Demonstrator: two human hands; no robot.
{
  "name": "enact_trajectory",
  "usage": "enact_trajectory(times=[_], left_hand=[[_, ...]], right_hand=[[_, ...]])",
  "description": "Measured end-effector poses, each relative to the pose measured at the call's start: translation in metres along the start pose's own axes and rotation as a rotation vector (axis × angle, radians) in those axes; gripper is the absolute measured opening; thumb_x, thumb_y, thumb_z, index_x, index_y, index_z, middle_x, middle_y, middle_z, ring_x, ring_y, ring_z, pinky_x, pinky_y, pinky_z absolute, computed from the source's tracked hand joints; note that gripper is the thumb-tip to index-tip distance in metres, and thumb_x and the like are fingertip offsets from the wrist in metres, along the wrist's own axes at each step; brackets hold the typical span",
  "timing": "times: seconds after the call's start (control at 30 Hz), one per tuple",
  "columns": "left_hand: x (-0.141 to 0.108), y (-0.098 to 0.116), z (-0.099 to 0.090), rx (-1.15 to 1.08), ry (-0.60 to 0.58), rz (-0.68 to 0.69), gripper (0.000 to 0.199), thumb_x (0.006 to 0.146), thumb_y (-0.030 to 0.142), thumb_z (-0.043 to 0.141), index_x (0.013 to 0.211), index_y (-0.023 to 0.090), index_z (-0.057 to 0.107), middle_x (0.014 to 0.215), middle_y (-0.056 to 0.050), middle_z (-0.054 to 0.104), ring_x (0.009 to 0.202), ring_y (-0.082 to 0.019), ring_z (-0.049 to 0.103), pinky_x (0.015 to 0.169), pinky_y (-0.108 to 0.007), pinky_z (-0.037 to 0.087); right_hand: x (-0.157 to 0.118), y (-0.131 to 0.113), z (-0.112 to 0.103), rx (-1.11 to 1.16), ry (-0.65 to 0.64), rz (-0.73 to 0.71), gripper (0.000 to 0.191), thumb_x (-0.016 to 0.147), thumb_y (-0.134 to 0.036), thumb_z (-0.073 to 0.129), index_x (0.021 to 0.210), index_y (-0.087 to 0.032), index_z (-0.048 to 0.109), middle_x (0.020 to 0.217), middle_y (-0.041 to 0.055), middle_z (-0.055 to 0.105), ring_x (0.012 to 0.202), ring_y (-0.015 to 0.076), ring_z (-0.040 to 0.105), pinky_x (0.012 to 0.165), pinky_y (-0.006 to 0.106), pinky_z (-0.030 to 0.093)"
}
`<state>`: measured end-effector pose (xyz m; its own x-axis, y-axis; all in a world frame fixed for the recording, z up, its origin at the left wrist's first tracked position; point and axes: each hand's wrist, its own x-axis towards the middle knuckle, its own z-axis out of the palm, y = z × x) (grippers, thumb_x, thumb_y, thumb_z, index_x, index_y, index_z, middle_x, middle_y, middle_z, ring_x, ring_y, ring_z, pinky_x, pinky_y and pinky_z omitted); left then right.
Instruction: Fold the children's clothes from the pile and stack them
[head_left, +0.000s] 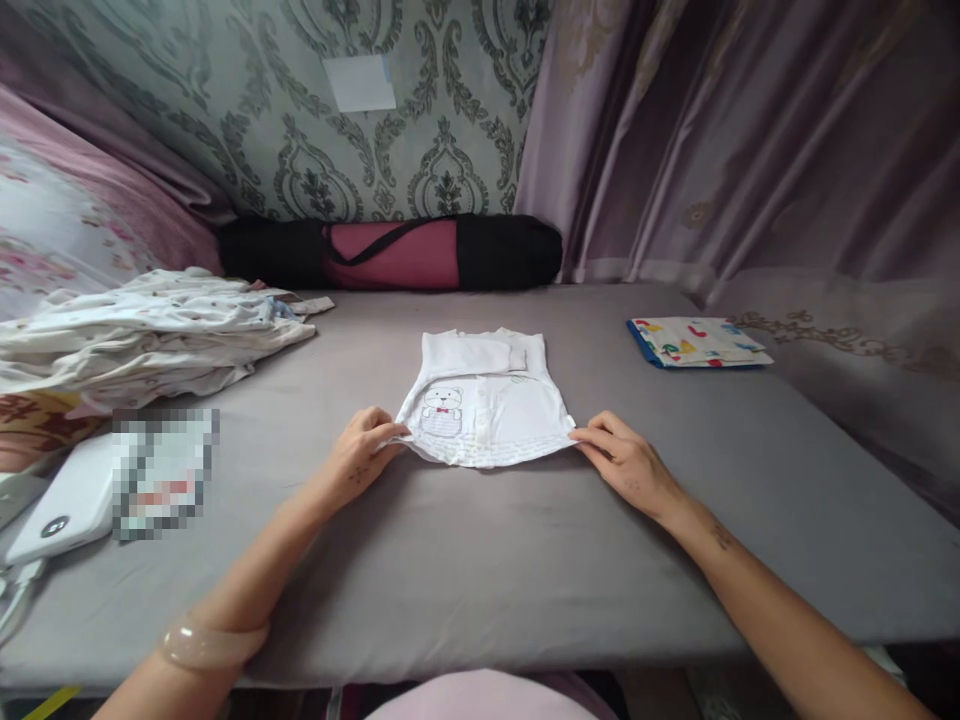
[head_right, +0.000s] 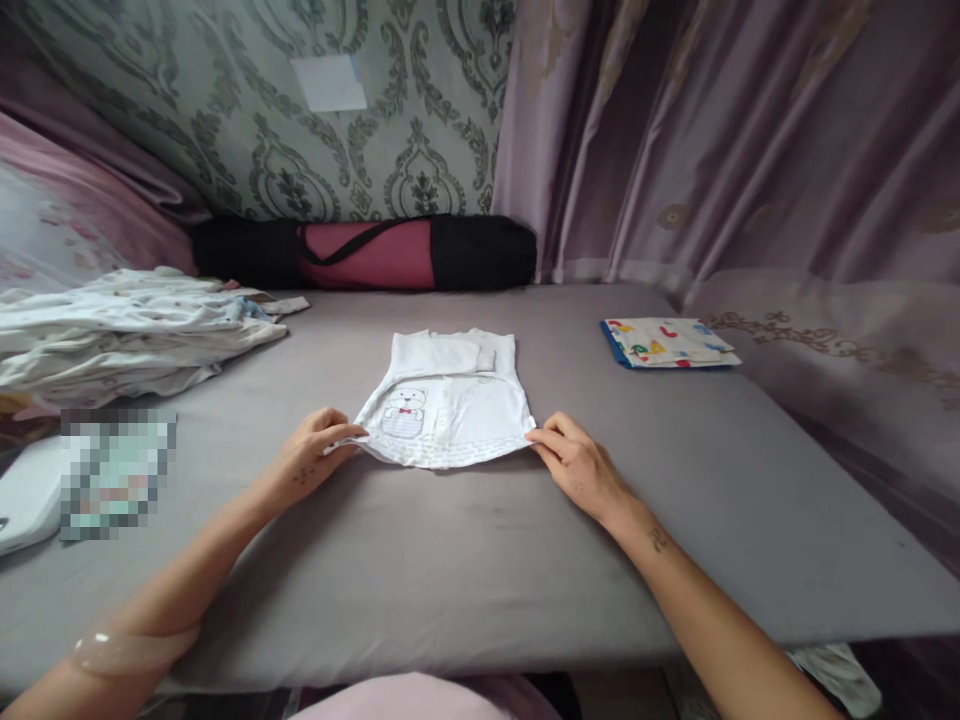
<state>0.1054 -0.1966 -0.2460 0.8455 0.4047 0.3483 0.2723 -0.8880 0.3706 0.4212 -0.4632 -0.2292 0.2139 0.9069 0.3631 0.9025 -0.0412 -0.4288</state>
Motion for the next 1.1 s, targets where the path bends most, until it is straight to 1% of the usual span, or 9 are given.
enact_trajectory(times=[0.1,0.2,0.3,0.4,0.5,0.73,0.83,0.9,1.1], left_hand=[[0.005,0.000,-0.006,-0.023,0.070,0.028,0.022,0.090,0.027,0.052,0.105,0.025,0.067,0.097,-0.006,0.056,0.090,-0.019,0.054,0.084,-0.034,0.045],[0.012,0.002,-0.010,-0.063,0.112,0.024,0.021,0.091,0.029,0.053,0.104,0.025,0.068,0.107,-0.006,0.058,0.095,-0.019,0.055,0.087,-0.035,0.046],[0.022,0.004,-0.011,-0.145,0.138,-0.005,0.021,0.092,0.032,0.052,0.105,0.024,0.067,0.114,-0.007,0.060,0.103,-0.020,0.057,0.089,-0.034,0.046],[0.034,0.006,-0.012,-0.204,0.167,-0.039,0.023,0.092,0.035,0.052,0.104,0.023,0.067,0.112,-0.007,0.064,0.104,-0.021,0.058,0.092,-0.034,0.045],[0.048,0.007,-0.012,-0.237,0.196,-0.075,0.024,0.092,0.037,0.053,0.102,0.022,0.067,0.106,-0.007,0.068,0.101,-0.020,0.060,0.092,-0.034,0.045],[0.081,0.006,-0.008,-0.272,0.301,-0.200,0.028,0.090,0.044,0.053,0.099,0.022,0.068,0.099,-0.006,0.070,0.095,-0.020,0.062,0.083,-0.029,0.048],[0.093,0.001,-0.002,-0.284,0.346,-0.245,0.029,0.089,0.043,0.053,0.099,0.021,0.069,0.098,-0.005,0.070,0.092,-0.019,0.062,0.075,-0.026,0.048],[0.102,-0.003,0.002,-0.286,0.369,-0.266,0.030,0.088,0.044,0.053,0.100,0.021,0.068,0.098,-0.006,0.070,0.090,-0.019,0.063,0.074,-0.026,0.048],[0.134,-0.019,0.013,-0.285,0.417,-0.303,0.034,0.088,0.045,0.050,0.099,0.020,0.068,0.098,-0.005,0.070,0.091,-0.019,0.062,0.081,-0.028,0.045]], right_hand=[[0.006,-0.003,-0.004,0.022,0.066,-0.002,0.018,0.092,-0.024,0.051,0.098,-0.023,0.068,0.099,0.0069,0.058,0.090,0.0175,0.060,0.080,0.029,0.049],[0.014,-0.004,-0.005,0.069,0.101,0.026,0.018,0.092,-0.023,0.049,0.098,-0.024,0.066,0.112,0.0075,0.060,0.104,0.0194,0.059,0.086,0.031,0.050],[0.024,-0.001,-0.004,0.104,0.119,0.036,0.020,0.092,-0.021,0.047,0.102,-0.025,0.064,0.116,0.0058,0.062,0.108,0.0190,0.059,0.091,0.032,0.049],[0.038,0.003,-0.003,0.116,0.154,0.007,0.019,0.092,-0.021,0.047,0.103,-0.024,0.063,0.111,0.0053,0.065,0.105,0.0188,0.061,0.093,0.032,0.048],[0.055,0.005,-0.005,0.109,0.171,0.003,0.017,0.092,-0.022,0.048,0.103,-0.023,0.062,0.105,0.0047,0.067,0.100,0.0184,0.062,0.089,0.031,0.049],[0.094,0.010,-0.012,0.093,0.210,-0.016,0.016,0.093,-0.027,0.049,0.099,-0.023,0.064,0.098,0.0043,0.069,0.091,0.0189,0.064,0.083,0.030,0.047],[0.109,0.014,-0.013,0.090,0.229,-0.018,0.017,0.092,-0.028,0.049,0.099,-0.023,0.064,0.098,0.0043,0.069,0.092,0.0192,0.064,0.082,0.029,0.047],[0.118,0.018,-0.012,0.092,0.245,-0.017,0.017,0.092,-0.028,0.049,0.099,-0.024,0.064,0.098,0.0042,0.069,0.093,0.0193,0.064,0.081,0.029,0.047],[0.149,0.037,0.000,0.086,0.308,0.010,0.018,0.091,-0.029,0.050,0.098,-0.023,0.065,0.096,0.0041,0.070,0.088,0.0191,0.064,0.077,0.028,0.047]])
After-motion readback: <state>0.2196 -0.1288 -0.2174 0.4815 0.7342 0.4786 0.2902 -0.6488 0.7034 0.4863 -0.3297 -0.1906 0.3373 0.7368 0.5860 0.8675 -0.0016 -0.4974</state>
